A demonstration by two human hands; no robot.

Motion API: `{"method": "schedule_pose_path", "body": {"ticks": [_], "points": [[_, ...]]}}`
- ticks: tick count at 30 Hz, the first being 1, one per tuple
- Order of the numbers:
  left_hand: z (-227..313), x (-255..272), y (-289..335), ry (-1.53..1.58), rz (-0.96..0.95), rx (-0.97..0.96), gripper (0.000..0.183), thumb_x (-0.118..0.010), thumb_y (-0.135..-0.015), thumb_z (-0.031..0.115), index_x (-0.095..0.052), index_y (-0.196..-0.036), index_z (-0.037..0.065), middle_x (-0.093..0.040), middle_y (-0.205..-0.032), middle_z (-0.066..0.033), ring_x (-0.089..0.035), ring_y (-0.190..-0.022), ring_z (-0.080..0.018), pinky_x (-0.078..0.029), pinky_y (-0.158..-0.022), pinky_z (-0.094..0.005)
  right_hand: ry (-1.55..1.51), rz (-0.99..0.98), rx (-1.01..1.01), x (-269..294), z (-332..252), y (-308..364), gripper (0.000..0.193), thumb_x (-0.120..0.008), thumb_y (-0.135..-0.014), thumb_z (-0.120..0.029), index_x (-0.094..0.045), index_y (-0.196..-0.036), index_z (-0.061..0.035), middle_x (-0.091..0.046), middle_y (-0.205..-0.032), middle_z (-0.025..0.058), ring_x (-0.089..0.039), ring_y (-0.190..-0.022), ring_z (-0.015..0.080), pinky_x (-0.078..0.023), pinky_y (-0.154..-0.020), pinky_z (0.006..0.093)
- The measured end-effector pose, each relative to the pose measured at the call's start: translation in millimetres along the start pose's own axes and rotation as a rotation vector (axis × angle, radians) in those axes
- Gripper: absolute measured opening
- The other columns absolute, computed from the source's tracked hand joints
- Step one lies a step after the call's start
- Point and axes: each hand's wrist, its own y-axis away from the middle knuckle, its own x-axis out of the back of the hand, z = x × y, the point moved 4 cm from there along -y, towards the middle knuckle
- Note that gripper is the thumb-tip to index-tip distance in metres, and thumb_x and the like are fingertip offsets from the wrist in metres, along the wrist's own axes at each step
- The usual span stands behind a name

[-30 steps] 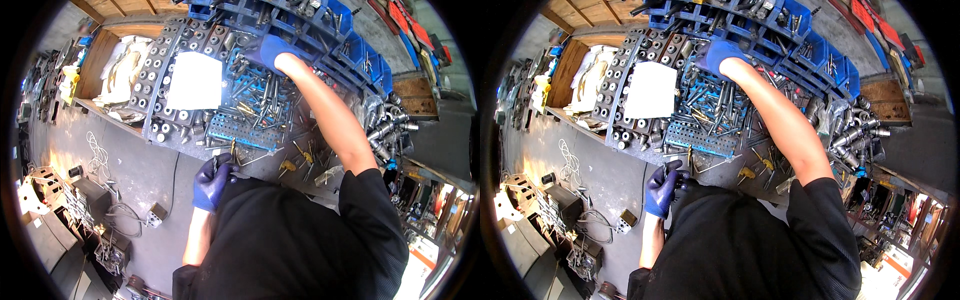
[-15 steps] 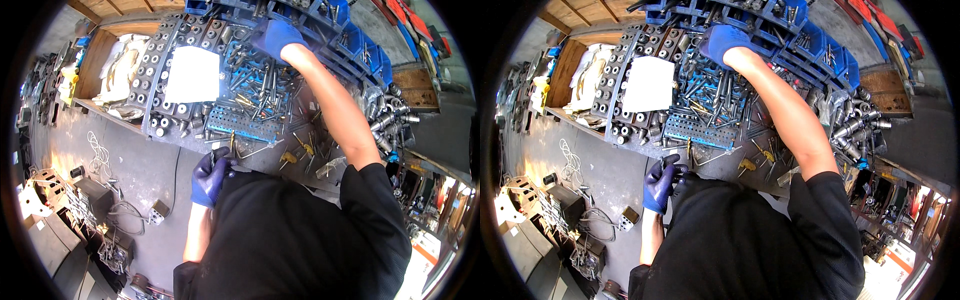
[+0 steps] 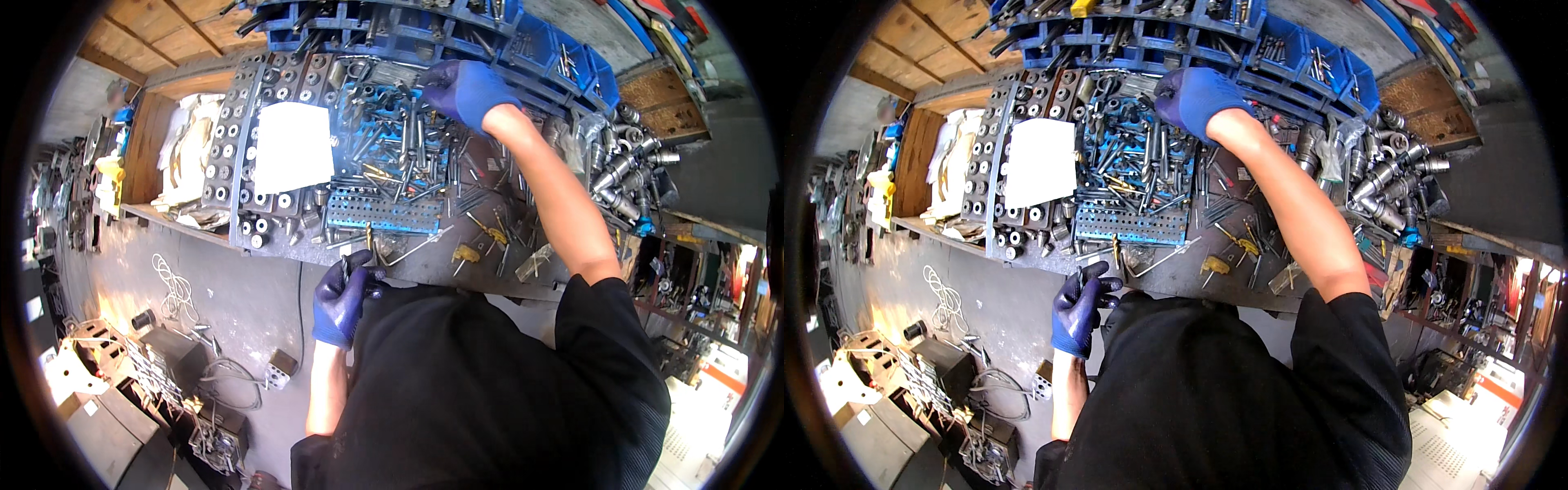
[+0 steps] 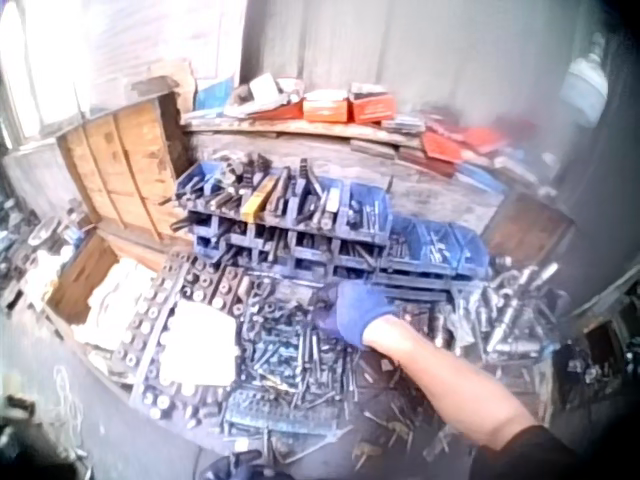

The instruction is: The person, wearing blue gloves, picks up a metal rod from a workbench cluttered with tools and parts, holds it in their hands, and then picks up several more metal rods to hold them together.

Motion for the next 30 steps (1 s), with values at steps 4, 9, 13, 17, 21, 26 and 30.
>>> {"method": "schedule_pose_path", "body": {"ticks": [4,9,13,17,21,26,30], "points": [[-2,-6,2,-0.028,-0.003,-0.007,0.029,-0.055,-0.099,0.009,-0.062,-0.126,0.0,-0.074,-0.096,-0.0098,-0.068,-0.073,-0.0095,-0.049,-0.06,-0.0195,-0.016,0.012,0.087,-22,18,-16,0.035,-0.067,-0.077,-0.03,-0.074,-0.109,-0.0166,-0.071,-0.108,0.0149,-0.068,-0.097,0.0348,-0.054,-0.087,0.0416],[-6,-4,7,-0.039,0.021,0.024,0.029,-0.055,-0.099,0.01,-0.062,-0.125,0.001,-0.075,-0.096,-0.0093,-0.067,-0.072,-0.0072,-0.043,-0.051,-0.0162,0.049,-0.095,0.066,-29,1,-23,0.035,-0.063,-0.078,-0.025,-0.073,-0.111,-0.018,-0.071,-0.108,0.0152,-0.068,-0.097,0.0351,-0.054,-0.087,0.0427],[-16,-2,9,-0.065,0.028,0.004,0.031,-0.052,-0.1,0.021,-0.063,-0.125,0.005,-0.074,-0.096,-0.0091,-0.067,-0.068,-0.0099,-0.034,-0.046,-0.0172,0.032,-0.054,0.097,-43,10,-38,0.034,-0.065,-0.079,-0.026,-0.073,-0.11,-0.0164,-0.071,-0.107,0.0149,-0.068,-0.097,0.0347,-0.054,-0.086,0.0409],[-14,0,12,-0.008,0.033,0.037,0.03,-0.054,-0.099,0.011,-0.061,-0.126,0.0,-0.075,-0.096,-0.0109,-0.068,-0.072,-0.0096,-0.046,-0.054,-0.0177,0.052,-0.098,0.118,-37,12,-42,0.031,-0.068,-0.081,-0.026,-0.074,-0.11,-0.016,-0.072,-0.105,0.0136,-0.069,-0.096,0.0333,-0.054,-0.086,0.0381],[-19,3,14,0.004,0.07,0.007,0.032,-0.052,-0.1,0.023,-0.063,-0.125,0.006,-0.074,-0.097,-0.0095,-0.066,-0.067,-0.0098,-0.034,-0.045,-0.0164,0.181,-0.026,0.034,-16,16,-46,0.027,-0.067,-0.078,-0.028,-0.076,-0.102,-0.018,-0.072,-0.101,0.0139,-0.069,-0.092,0.0354,-0.055,-0.084,0.0391],[-21,0,8,-0.02,0.039,0.03,0.031,-0.053,-0.1,0.019,-0.062,-0.126,0.004,-0.074,-0.097,-0.0097,-0.067,-0.069,-0.0095,-0.038,-0.048,-0.0168,0.154,0.008,0.16,-10,30,-50,0.031,-0.065,-0.077,-0.031,-0.075,-0.099,-0.0127,-0.07,-0.101,0.0175,-0.067,-0.091,0.0398,-0.056,-0.081,0.0422],[-11,-1,8,-0.025,0.041,0.054,0.03,-0.055,-0.099,0.012,-0.061,-0.127,0.002,-0.075,-0.097,-0.0098,-0.068,-0.072,-0.0088,-0.043,-0.052,-0.0174,0.141,0.134,-0.092,4,-3,-40,0.03,-0.065,-0.078,-0.032,-0.076,-0.098,-0.0133,-0.071,-0.098,0.0165,-0.068,-0.09,0.0388,-0.056,-0.08,0.042]]}}
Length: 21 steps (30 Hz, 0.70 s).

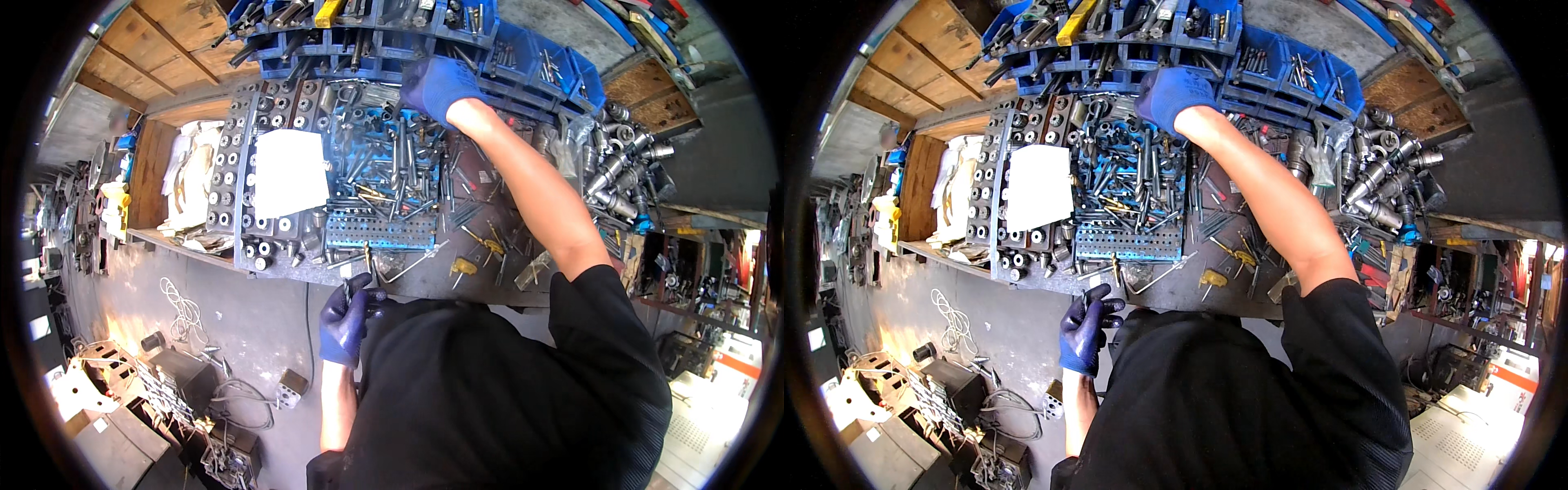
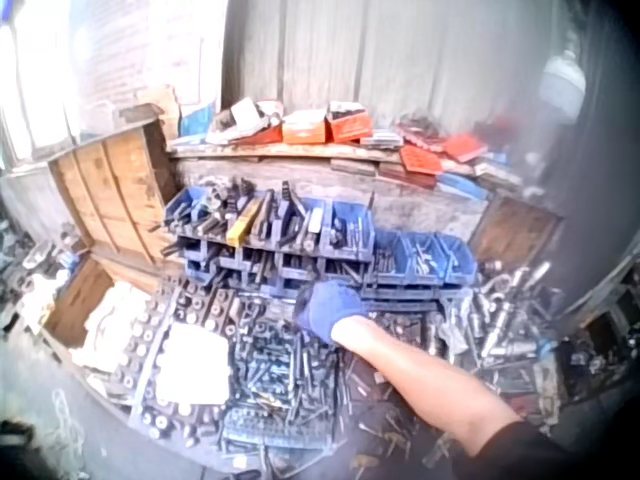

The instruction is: The person, wearing blue gloves, picks up a metal rod from a workbench cluttered with tools and parts, holds it in their hands, and then picks up several more metal rods to hold them together.

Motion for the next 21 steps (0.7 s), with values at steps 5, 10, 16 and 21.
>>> {"method": "schedule_pose_path", "body": {"ticks": [5,10,16,21], "points": [[5,0,-2,-0.005,-0.006,-0.041,0.031,-0.055,-0.099,0.013,-0.061,-0.128,0.002,-0.075,-0.097,-0.009,-0.068,-0.074,-0.0081,-0.041,-0.049,-0.0167,-0.159,0.188,0.072,8,-14,-5,0.031,-0.063,-0.08,-0.033,-0.075,-0.102,-0.0153,-0.071,-0.102,0.0161,-0.068,-0.091,0.0374,-0.055,-0.082,0.0429],[1,-1,-4,-0.011,-0.015,0.001,0.033,-0.054,-0.099,0.014,-0.06,-0.128,0.001,-0.075,-0.097,-0.0093,-0.069,-0.074,-0.0098,-0.044,-0.053,-0.0183,0.012,-0.045,0.182,-36,-13,-34,0.031,-0.064,-0.082,-0.03,-0.074,-0.107,-0.016,-0.071,-0.105,0.0158,-0.068,-0.094,0.0371,-0.054,-0.084,0.0431],[-3,7,-4,0.015,-0.003,-0.026,0.033,-0.054,-0.099,0.015,-0.06,-0.128,-0.001,-0.074,-0.097,-0.0103,-0.069,-0.077,-0.0121,-0.049,-0.061,-0.0203,-0.062,-0.071,0.194,-39,-41,-28,0.031,-0.065,-0.081,-0.029,-0.073,-0.108,-0.0145,-0.071,-0.104,0.0164,-0.068,-0.095,0.0373,-0.054,-0.084,0.0436],[-1,10,-7,0.06,-0.014,-0.056,0.032,-0.054,-0.099,0.012,-0.059,-0.128,-0.003,-0.074,-0.097,-0.0124,-0.07,-0.079,-0.0137,-0.054,-0.067,-0.0227,-0.008,-0.126,0.216,-57,-35,-39,0.03,-0.065,-0.08,-0.029,-0.074,-0.104,-0.0135,-0.071,-0.104,0.017,-0.068,-0.095,0.0373,-0.054,-0.084,0.0438]]}}
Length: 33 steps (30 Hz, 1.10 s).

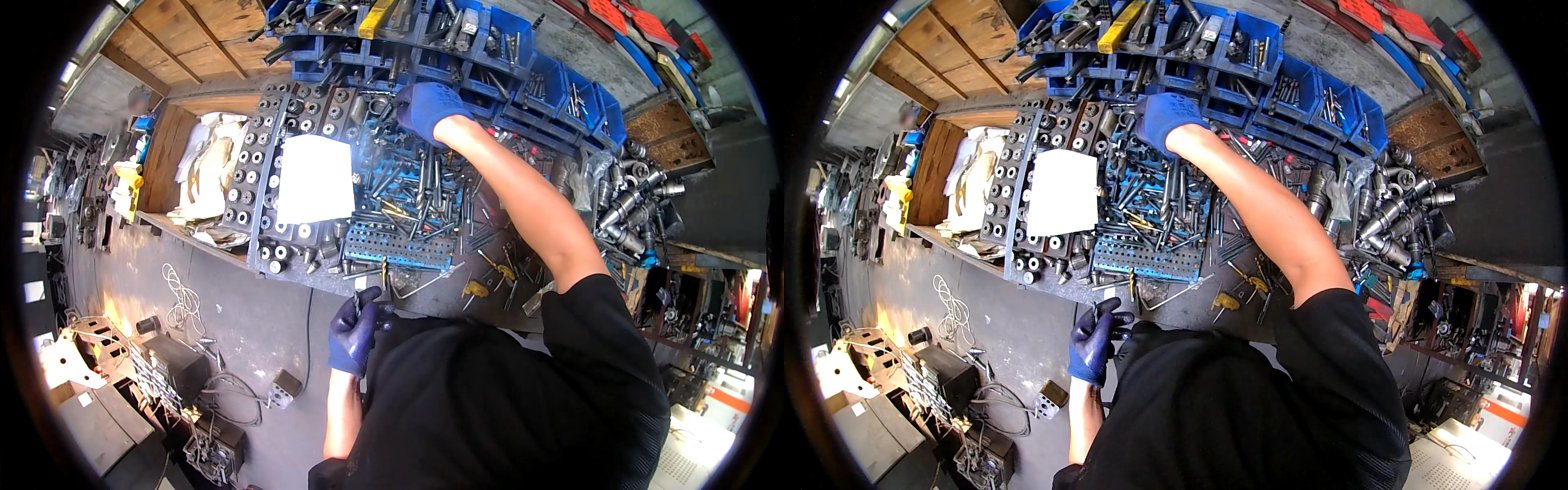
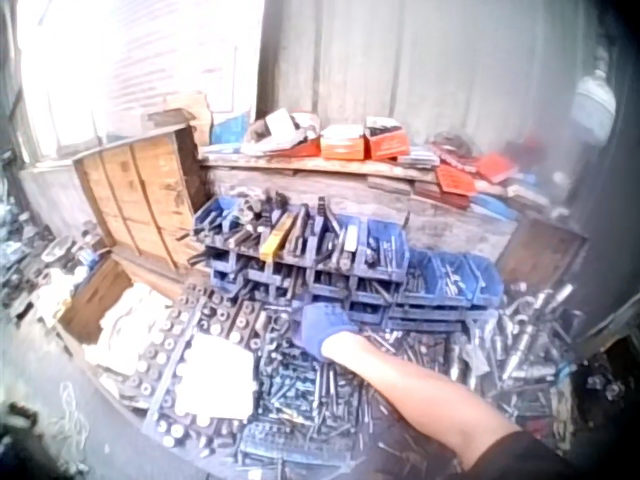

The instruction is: The person, wearing blue gloves, picks up a metal rod from a workbench cluttered with tools and parts, holds it in their hands, and then picks up several more metal rods to hold them together.

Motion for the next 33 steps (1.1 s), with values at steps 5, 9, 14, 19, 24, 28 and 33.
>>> {"method": "schedule_pose_path", "body": {"ticks": [5,9,14,19,24,28,33], "points": [[0,2,-3,0.029,0.007,0.006,0.032,-0.054,-0.099,0.01,-0.058,-0.128,-0.005,-0.073,-0.098,-0.0143,-0.07,-0.08,-0.0151,-0.056,-0.071,-0.0247,0.074,-0.057,-0.069,15,3,3,0.03,-0.064,-0.08,-0.028,-0.074,-0.101,-0.0099,-0.07,-0.101,0.0203,-0.067,-0.093,0.0397,-0.054,-0.083,0.0438],[1,-1,-6,0.017,-0.01,0.019,0.032,-0.054,-0.099,0.009,-0.058,-0.128,-0.005,-0.074,-0.097,-0.0139,-0.07,-0.08,-0.0152,-0.056,-0.071,-0.0247,0.135,-0.128,-0.114,16,12,1,0.031,-0.063,-0.079,-0.027,-0.074,-0.098,-0.0045,-0.069,-0.1,0.0247,-0.067,-0.093,0.041,-0.055,-0.082,0.0451],[7,-4,-8,0.019,-0.012,0.025,0.031,-0.055,-0.099,0.01,-0.059,-0.127,-0.003,-0.074,-0.096,-0.0126,-0.071,-0.079,-0.0145,-0.055,-0.069,-0.023,0.16,-0.154,-0.114,25,4,4,0.03,-0.062,-0.079,-0.021,-0.073,-0.097,-0.0005,-0.068,-0.1,0.0273,-0.068,-0.095,0.0413,-0.055,-0.083,0.0457],[8,-3,-7,-0.001,-0.001,0.041,0.032,-0.055,-0.099,0.012,-0.06,-0.127,-0.002,-0.074,-0.096,-0.0119,-0.07,-0.078,-0.0133,-0.053,-0.065,-0.0216,0.229,-0.137,-0.09,24,-2,3,0.027,-0.06,-0.083,-0.019,-0.075,-0.101,-0.0044,-0.071,-0.105,0.0223,-0.069,-0.097,0.0377,-0.056,-0.084,0.0451],[4,-3,-8,-0.023,0.0,0.051,0.031,-0.055,-0.099,0.012,-0.06,-0.127,-0.002,-0.074,-0.096,-0.0111,-0.07,-0.077,-0.0125,-0.052,-0.062,-0.021,0.219,-0.104,-0.079,22,-2,3,0.027,-0.058,-0.084,-0.017,-0.074,-0.101,-0.004,-0.071,-0.105,0.0225,-0.07,-0.097,0.0374,-0.056,-0.083,0.0452],[7,-8,-6,-0.021,0.017,0.078,0.031,-0.055,-0.099,0.011,-0.06,-0.127,-0.001,-0.074,-0.096,-0.0109,-0.07,-0.077,-0.0123,-0.052,-0.063,-0.021,0.19,-0.107,-0.119,19,2,3,0.027,-0.056,-0.085,-0.016,-0.074,-0.101,-0.0042,-0.071,-0.104,0.0226,-0.07,-0.096,0.0377,-0.056,-0.082,0.0455],[4,-9,-7,-0.011,-0.01,0.038,0.031,-0.054,-0.099,0.009,-0.06,-0.128,-0.001,-0.074,-0.097,-0.0116,-0.07,-0.077,-0.0132,-0.053,-0.065,-0.022,0.148,-0.025,-0.143,14,6,2,0.027,-0.055,-0.085,-0.014,-0.074,-0.101,-0.0036,-0.07,-0.104,0.0238,-0.07,-0.096,0.0379,-0.056,-0.083,0.0457]]}}
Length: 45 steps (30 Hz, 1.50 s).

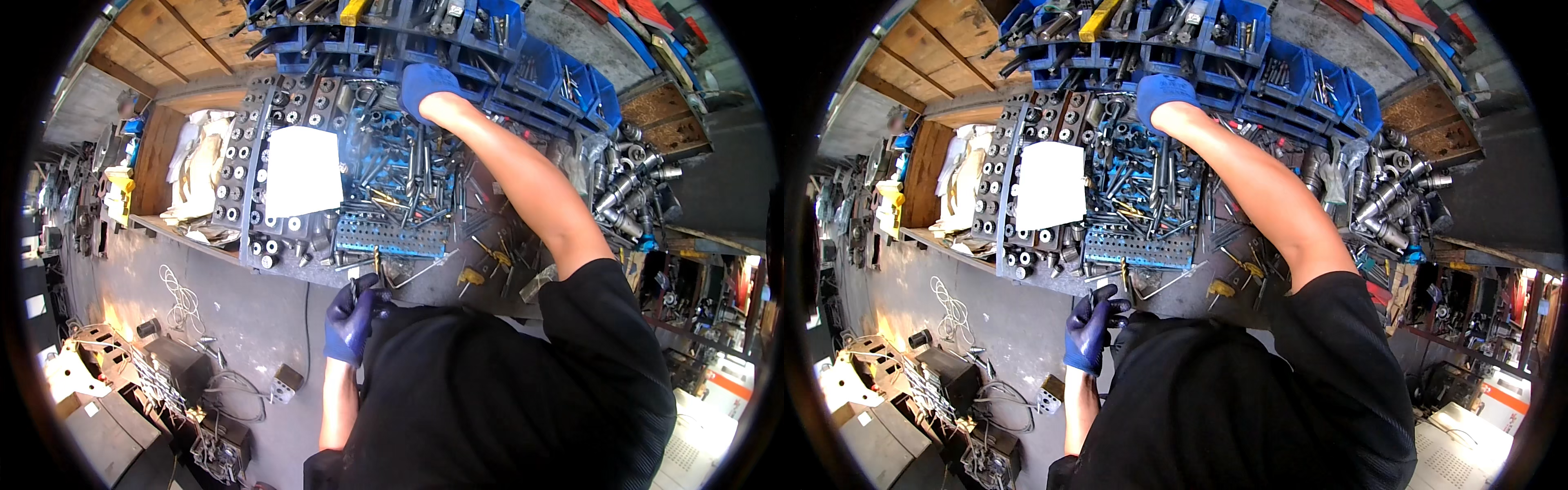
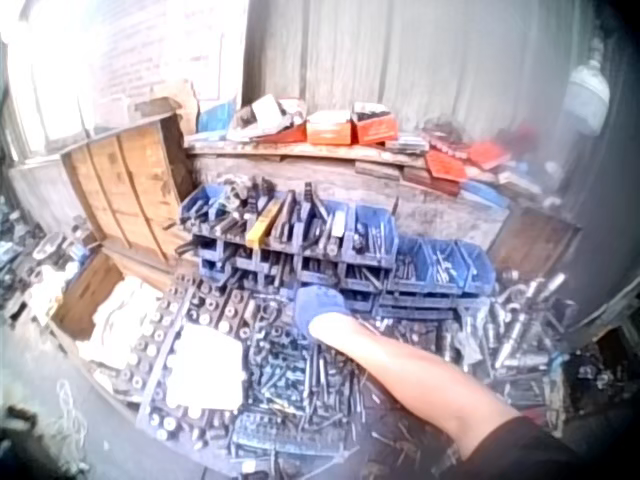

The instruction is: The person, wearing blue gloves, picks up a metal rod from a workbench cluttered with tools and parts, holds it in their hands, and then picks up several more metal rods to hold them together.

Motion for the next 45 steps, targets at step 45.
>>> {"method": "schedule_pose_path", "body": {"ticks": [45], "points": [[-11,-120,-3,-0.259,-0.346,0.13,0.031,-0.051,-0.101,0.01,-0.059,-0.129,0.0,-0.071,-0.103,-0.0122,-0.068,-0.089,-0.0163,-0.056,-0.08,-0.0281,-0.269,-0.009,-0.695,-101,215,228,0.037,-0.067,-0.086,-0.039,-0.07,-0.11,-0.0116,-0.07,-0.103,0.0193,-0.067,-0.098,0.0382,-0.054,-0.086,0.0461]]}}
